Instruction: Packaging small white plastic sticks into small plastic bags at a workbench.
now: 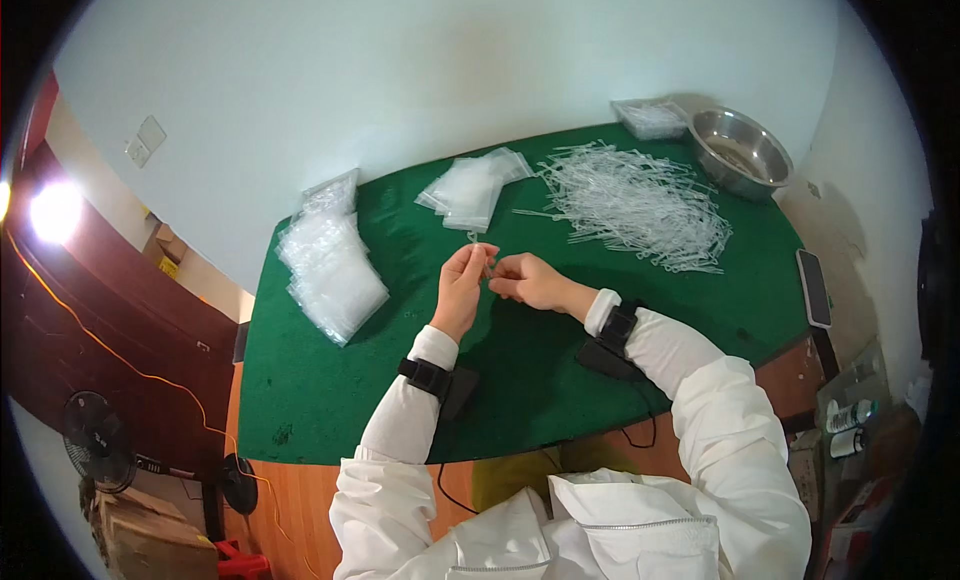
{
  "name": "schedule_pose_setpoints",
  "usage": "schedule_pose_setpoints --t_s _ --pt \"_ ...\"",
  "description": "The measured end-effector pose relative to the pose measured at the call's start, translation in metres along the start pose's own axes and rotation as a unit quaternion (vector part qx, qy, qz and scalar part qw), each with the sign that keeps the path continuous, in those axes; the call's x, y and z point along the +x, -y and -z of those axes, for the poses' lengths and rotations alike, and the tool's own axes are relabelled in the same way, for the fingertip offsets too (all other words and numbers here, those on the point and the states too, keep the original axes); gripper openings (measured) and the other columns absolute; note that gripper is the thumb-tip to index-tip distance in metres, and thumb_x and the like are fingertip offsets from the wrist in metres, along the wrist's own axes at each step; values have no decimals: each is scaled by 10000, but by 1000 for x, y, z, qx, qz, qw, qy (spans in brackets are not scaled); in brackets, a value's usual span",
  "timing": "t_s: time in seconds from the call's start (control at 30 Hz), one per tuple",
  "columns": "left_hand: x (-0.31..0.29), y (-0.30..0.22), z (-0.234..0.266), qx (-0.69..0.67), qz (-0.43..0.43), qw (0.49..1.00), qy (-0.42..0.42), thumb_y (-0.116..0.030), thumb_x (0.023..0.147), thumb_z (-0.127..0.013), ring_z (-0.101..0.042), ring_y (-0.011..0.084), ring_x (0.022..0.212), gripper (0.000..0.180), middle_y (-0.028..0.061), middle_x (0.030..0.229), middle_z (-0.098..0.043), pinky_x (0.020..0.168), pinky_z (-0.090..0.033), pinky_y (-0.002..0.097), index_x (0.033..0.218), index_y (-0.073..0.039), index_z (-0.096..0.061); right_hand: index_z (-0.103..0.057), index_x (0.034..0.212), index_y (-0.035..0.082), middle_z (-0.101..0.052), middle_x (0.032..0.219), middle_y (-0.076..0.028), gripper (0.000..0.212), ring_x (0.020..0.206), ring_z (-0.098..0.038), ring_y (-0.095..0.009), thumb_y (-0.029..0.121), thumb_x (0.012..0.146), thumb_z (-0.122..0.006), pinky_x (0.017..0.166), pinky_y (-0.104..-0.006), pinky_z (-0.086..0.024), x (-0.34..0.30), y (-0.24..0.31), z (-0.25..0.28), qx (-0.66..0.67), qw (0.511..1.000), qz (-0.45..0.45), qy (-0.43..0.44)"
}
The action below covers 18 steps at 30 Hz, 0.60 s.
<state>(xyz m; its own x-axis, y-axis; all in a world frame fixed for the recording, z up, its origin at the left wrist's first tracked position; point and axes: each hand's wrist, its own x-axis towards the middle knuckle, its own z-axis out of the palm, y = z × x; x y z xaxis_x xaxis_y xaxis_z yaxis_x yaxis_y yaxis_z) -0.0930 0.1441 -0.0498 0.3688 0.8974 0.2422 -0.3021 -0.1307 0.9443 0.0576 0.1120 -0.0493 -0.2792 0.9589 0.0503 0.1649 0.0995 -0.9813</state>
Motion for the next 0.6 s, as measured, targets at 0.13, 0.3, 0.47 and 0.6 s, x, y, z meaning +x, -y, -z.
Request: schedule_pose_setpoints --t_s 0.13,0.3,0.47,0.6 --pt "4 -1 2 -110 -20 988 -105 -216 950 -420 -411 51 562 211 -40 658 -446 533 -361 202 921 -35 -524 -586 799 17 -584 730 -72 183 689 -546 -208 190 769 -636 630 -338 -427 6 -1 21 -203 965 128 -101" --pt "6 6 30 22 -65 982 -178 -237 952 -409 -319 31 522 221 -60 609 -357 460 -265 195 912 -43 -506 -597 846 76 -558 973 -77 140 948 -504 -288 153 732 -623 798 -401 -380 4 -29 78 -522 758 225 -319" --pt "6 6 29 11 -78 969 -234 -258 952 -401 -237 26 502 238 -69 589 -279 434 -185 202 916 -51 -512 -597 802 121 -559 926 -54 76 959 -491 -270 158 737 -612 828 -436 -346 6 -48 86 -563 734 220 -309" --pt "6 6 31 -9 -54 973 -223 -269 956 -395 -231 28 499 251 -68 590 -270 434 -188 202 923 -50 -512 -596 770 128 -564 887 -32 40 957 -494 -257 160 746 -599 822 -419 -348 8 -43 88 -516 803 146 -261"
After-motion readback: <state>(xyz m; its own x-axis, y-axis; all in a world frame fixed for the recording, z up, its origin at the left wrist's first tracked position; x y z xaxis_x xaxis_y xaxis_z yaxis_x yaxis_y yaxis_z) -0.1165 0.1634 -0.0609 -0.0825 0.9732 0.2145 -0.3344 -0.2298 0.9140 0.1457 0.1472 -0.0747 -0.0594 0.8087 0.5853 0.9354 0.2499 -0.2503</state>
